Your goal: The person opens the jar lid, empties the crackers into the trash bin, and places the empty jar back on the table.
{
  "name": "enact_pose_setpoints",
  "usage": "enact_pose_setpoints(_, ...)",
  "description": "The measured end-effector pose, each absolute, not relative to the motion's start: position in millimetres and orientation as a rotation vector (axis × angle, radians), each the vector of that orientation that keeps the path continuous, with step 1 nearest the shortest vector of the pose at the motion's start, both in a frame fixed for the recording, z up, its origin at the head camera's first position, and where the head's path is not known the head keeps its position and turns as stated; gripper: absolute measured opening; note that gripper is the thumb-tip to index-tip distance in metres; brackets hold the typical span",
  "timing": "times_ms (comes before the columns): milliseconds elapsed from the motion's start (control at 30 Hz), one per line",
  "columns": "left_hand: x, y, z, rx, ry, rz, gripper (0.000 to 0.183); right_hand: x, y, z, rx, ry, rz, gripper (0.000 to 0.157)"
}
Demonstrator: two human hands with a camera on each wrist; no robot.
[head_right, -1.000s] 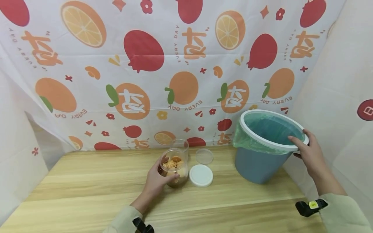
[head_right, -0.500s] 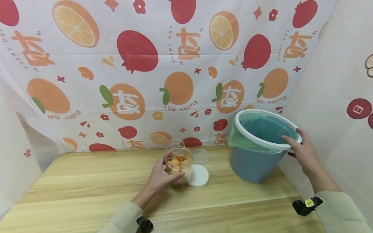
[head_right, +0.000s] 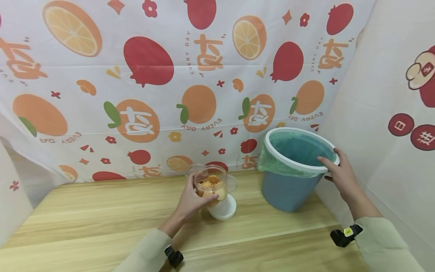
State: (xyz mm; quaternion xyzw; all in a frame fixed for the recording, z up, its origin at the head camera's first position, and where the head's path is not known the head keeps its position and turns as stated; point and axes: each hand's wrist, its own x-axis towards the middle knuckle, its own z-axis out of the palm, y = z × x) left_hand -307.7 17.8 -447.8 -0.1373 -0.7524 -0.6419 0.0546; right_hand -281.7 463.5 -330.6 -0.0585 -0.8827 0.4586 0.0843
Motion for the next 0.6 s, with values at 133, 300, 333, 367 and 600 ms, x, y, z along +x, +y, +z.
enact_pose_setpoints(133, -309.6, 26.8, -438.2, -0.421, -2.287, -1.923, 0.109, -283.4, 463.2, -329.9, -0.181, -2.659, 1.420, 0.093)
enact_pose_setpoints(300, -318.7, 41.5, -420.2, -0.475, -2.303, -1.917, 0.103, -282.9, 466.6, -327.7, -0.185, -2.706, 1.481, 0.094)
enact_pose_setpoints(333, -321.7, 44.3, -416.3, -0.491, -2.307, -1.900, 0.102, -282.6, 467.2, -327.3, -0.189, -2.714, 1.482, 0.094)
enact_pose_setpoints(367, -324.9, 46.8, -411.9, -0.508, -2.313, -1.876, 0.101, -282.4, 467.7, -327.0, -0.190, -2.718, 1.484, 0.094)
enact_pose_setpoints(600, -343.5, 62.7, -378.6, -0.626, -2.391, -1.618, 0.102, -282.5, 467.2, -327.1, -0.184, -2.705, 1.482, 0.096)
